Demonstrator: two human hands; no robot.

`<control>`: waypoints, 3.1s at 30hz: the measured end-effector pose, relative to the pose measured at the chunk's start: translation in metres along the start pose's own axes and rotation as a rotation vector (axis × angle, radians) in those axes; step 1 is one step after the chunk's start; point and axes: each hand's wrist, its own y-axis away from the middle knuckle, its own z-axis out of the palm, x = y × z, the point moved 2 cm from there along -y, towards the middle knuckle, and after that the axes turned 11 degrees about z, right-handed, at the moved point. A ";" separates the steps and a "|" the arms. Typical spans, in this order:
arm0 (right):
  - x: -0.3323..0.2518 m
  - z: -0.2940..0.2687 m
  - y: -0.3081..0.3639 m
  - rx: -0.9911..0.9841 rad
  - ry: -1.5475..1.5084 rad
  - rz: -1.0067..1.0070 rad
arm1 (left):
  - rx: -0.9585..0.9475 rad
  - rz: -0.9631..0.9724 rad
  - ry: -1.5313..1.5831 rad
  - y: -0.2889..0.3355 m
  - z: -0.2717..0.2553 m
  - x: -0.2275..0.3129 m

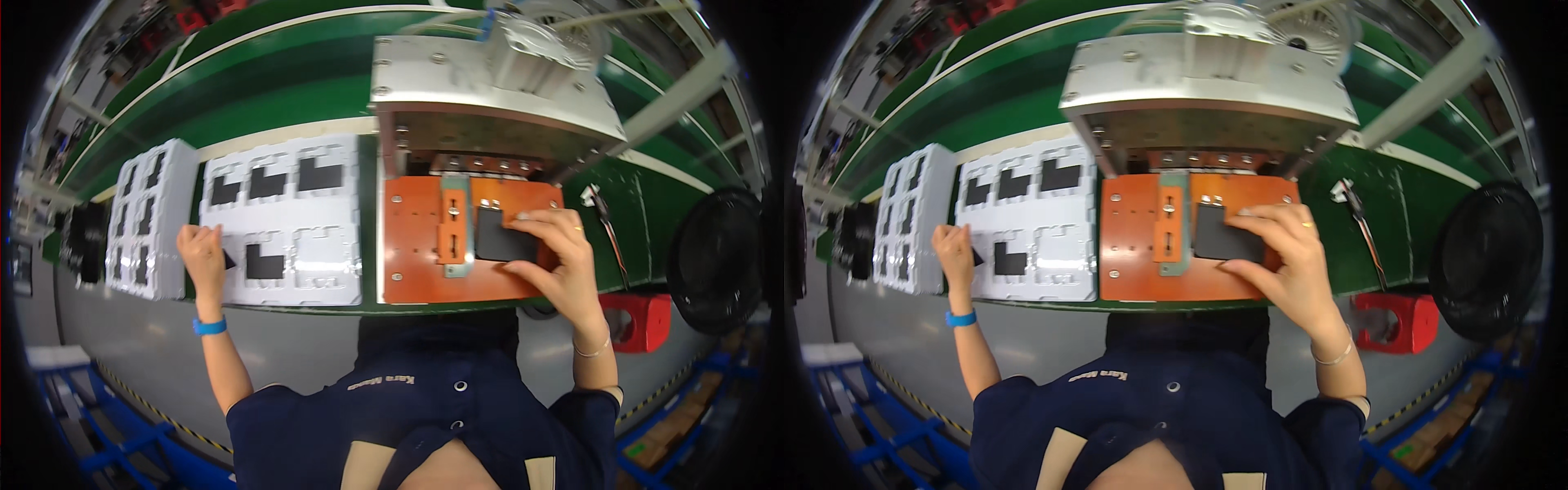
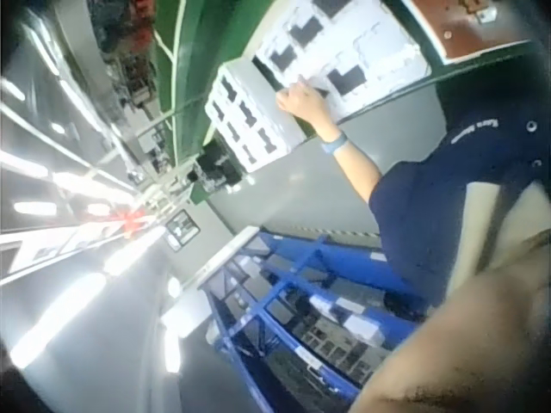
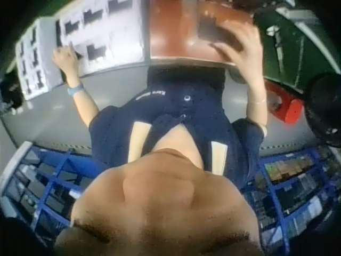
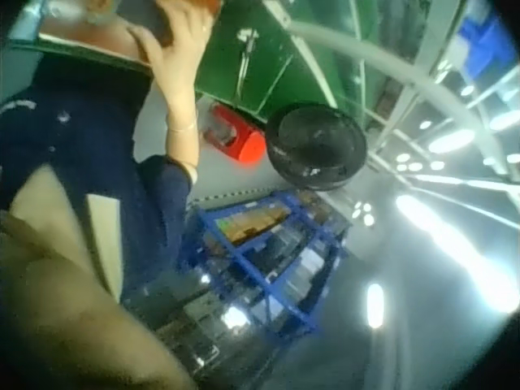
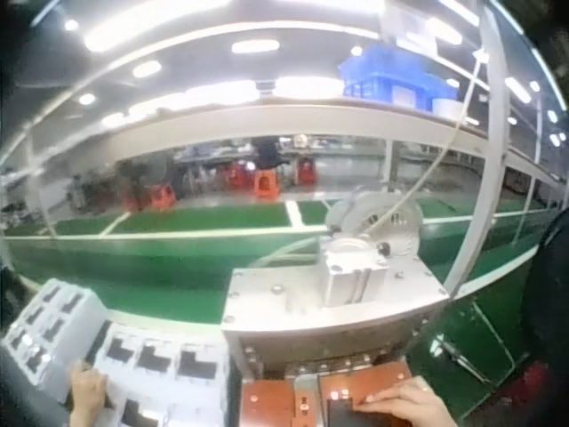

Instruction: The person places small black rectangular components into a press machine, activates the press, and then uses a caliper to measure the components. The person repeats this process for multiple units, placing the finished items into a white foam tray.

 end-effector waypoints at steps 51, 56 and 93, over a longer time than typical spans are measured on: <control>0.010 0.030 -0.030 0.053 0.356 -0.210 | -0.513 0.815 0.877 -0.136 -0.009 0.267; 0.014 0.031 -0.028 0.058 0.299 -0.232 | -0.489 0.808 0.870 -0.134 -0.007 0.267; 0.033 0.012 -0.040 -0.134 -0.072 -0.096 | -0.585 0.761 0.878 -0.155 0.009 0.257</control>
